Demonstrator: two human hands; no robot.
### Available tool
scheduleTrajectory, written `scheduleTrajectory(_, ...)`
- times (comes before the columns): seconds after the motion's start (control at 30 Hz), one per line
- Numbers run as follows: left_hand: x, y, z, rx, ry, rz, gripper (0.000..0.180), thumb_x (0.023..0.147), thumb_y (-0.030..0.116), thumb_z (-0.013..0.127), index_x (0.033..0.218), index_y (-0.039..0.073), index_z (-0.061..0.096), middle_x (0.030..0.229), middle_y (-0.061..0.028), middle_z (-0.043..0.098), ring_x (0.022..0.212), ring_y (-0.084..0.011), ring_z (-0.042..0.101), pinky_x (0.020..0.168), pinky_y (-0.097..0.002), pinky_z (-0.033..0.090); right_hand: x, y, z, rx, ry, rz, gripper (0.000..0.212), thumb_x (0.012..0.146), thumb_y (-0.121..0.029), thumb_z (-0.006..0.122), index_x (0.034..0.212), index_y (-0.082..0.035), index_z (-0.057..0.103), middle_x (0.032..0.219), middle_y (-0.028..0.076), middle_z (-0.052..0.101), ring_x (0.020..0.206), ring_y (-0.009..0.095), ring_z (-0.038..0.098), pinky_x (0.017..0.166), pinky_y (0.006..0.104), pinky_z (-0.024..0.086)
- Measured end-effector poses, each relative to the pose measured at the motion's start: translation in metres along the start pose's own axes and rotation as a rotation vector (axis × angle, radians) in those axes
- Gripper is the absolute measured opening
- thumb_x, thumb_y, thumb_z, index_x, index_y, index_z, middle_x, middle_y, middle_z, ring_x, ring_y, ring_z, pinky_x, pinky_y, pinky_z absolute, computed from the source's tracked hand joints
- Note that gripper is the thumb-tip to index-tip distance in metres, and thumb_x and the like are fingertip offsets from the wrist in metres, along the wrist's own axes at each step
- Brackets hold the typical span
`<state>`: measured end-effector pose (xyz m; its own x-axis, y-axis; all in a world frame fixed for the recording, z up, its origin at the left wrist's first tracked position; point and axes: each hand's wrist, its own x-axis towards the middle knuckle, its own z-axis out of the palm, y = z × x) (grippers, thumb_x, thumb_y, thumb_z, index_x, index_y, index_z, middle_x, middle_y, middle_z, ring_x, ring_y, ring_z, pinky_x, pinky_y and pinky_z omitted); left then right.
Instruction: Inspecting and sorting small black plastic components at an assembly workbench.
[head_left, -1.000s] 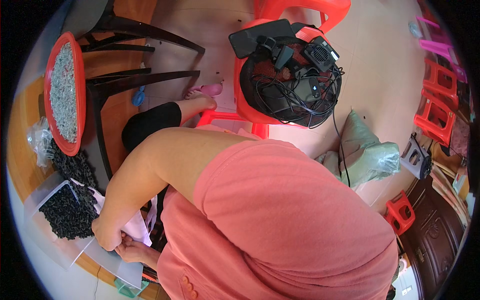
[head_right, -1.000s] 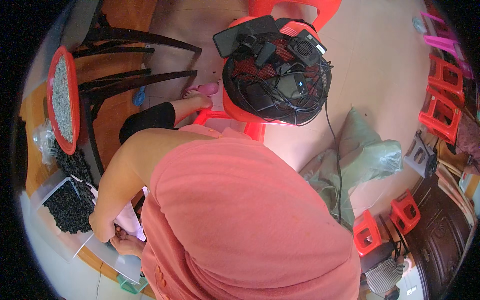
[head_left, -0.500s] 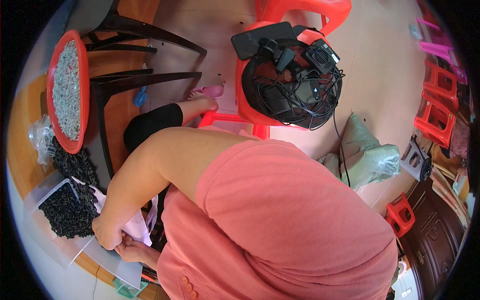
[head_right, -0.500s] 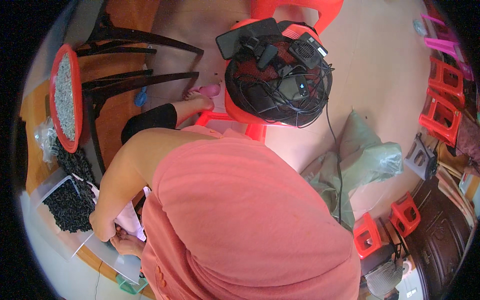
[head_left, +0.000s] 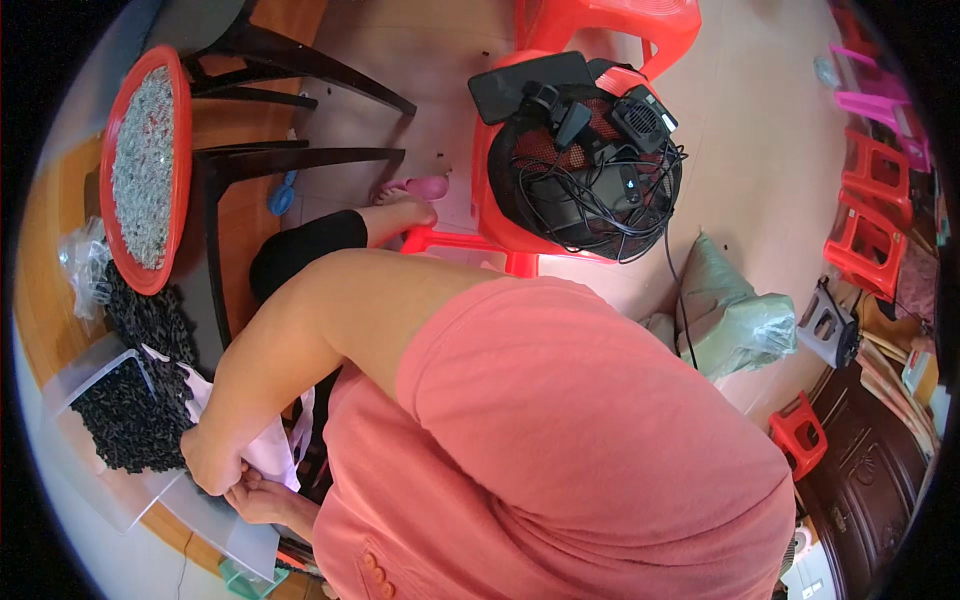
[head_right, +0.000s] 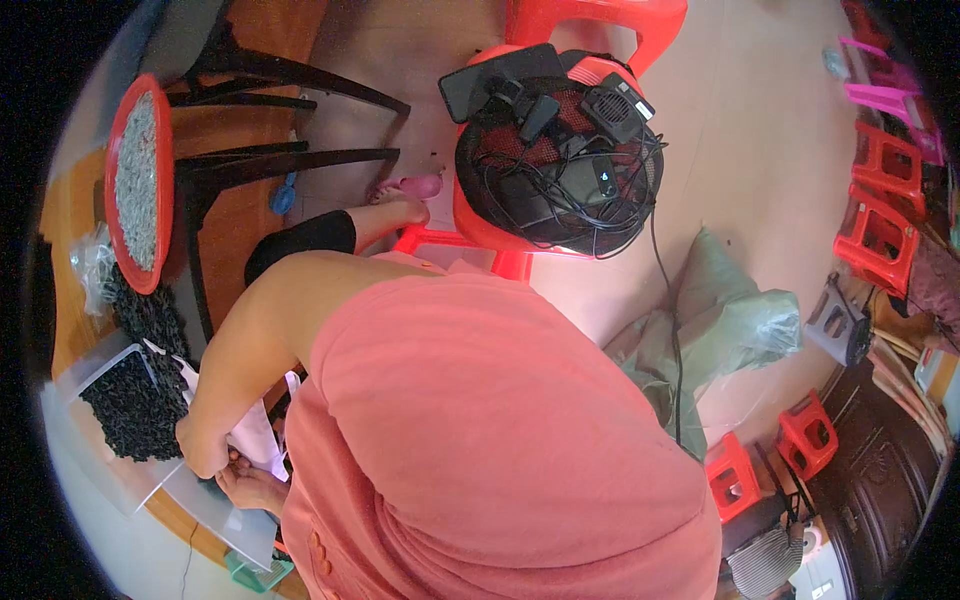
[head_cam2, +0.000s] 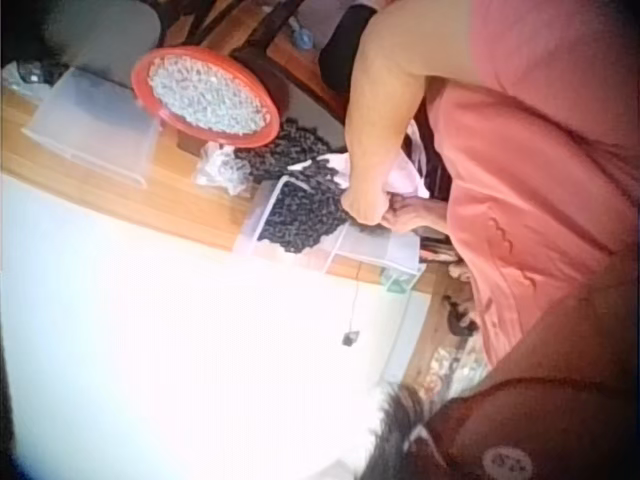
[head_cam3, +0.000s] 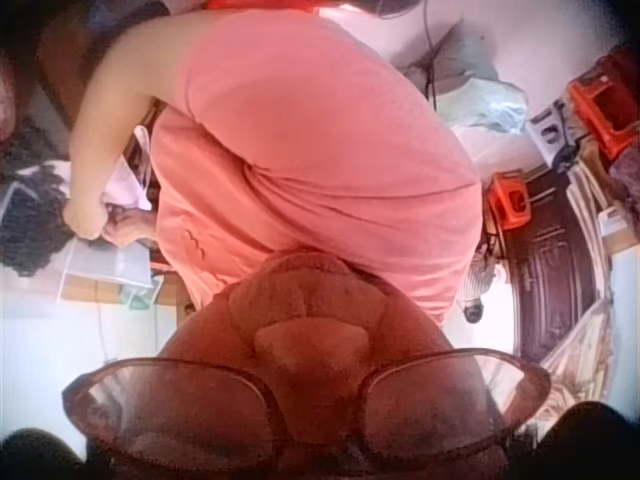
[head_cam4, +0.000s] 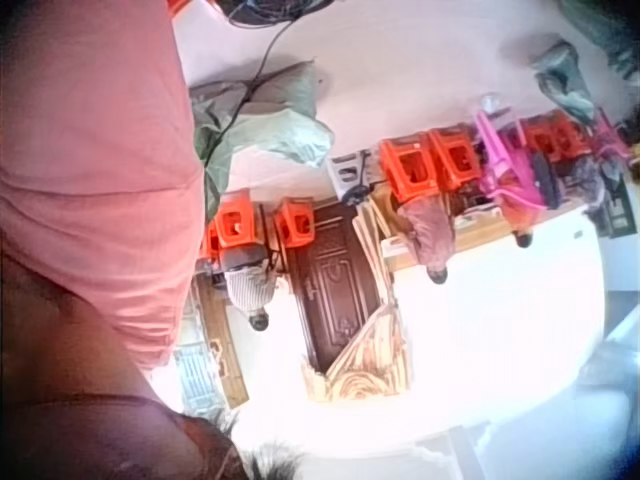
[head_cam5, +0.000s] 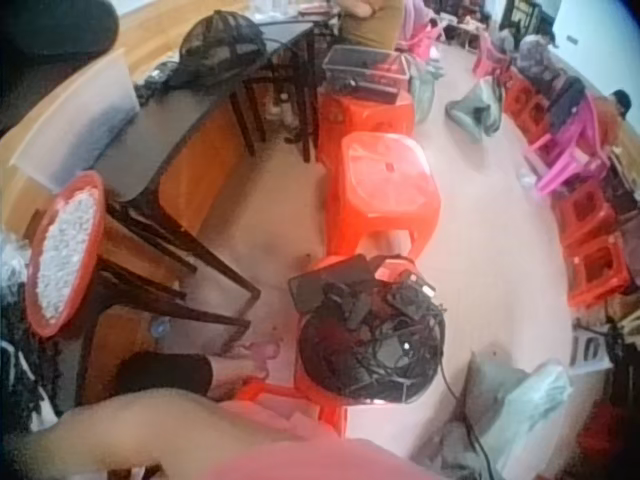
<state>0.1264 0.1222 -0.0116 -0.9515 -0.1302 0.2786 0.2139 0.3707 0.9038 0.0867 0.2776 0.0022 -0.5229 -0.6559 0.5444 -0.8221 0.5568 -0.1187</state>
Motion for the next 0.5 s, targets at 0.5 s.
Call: scheduleTrajectory(0.5,0.008,-0.010,-0.006,-0.186,-0.083,-0.026,0.022,0.095,0.003,0.054,0.108,-0.014,0.056,0.086,-0.0151,0.060,0.073,-0.0210,0.057,0.064,-0.0266,0.045,0.003,0.006,0.007,0.026,0.008,0.070,0.022,0.078,-0.025,0.062,0.088,-0.014,0.077,0.091,0.005,0.074,0.085,0.025,0.070,0.066,0.0411,0.056)
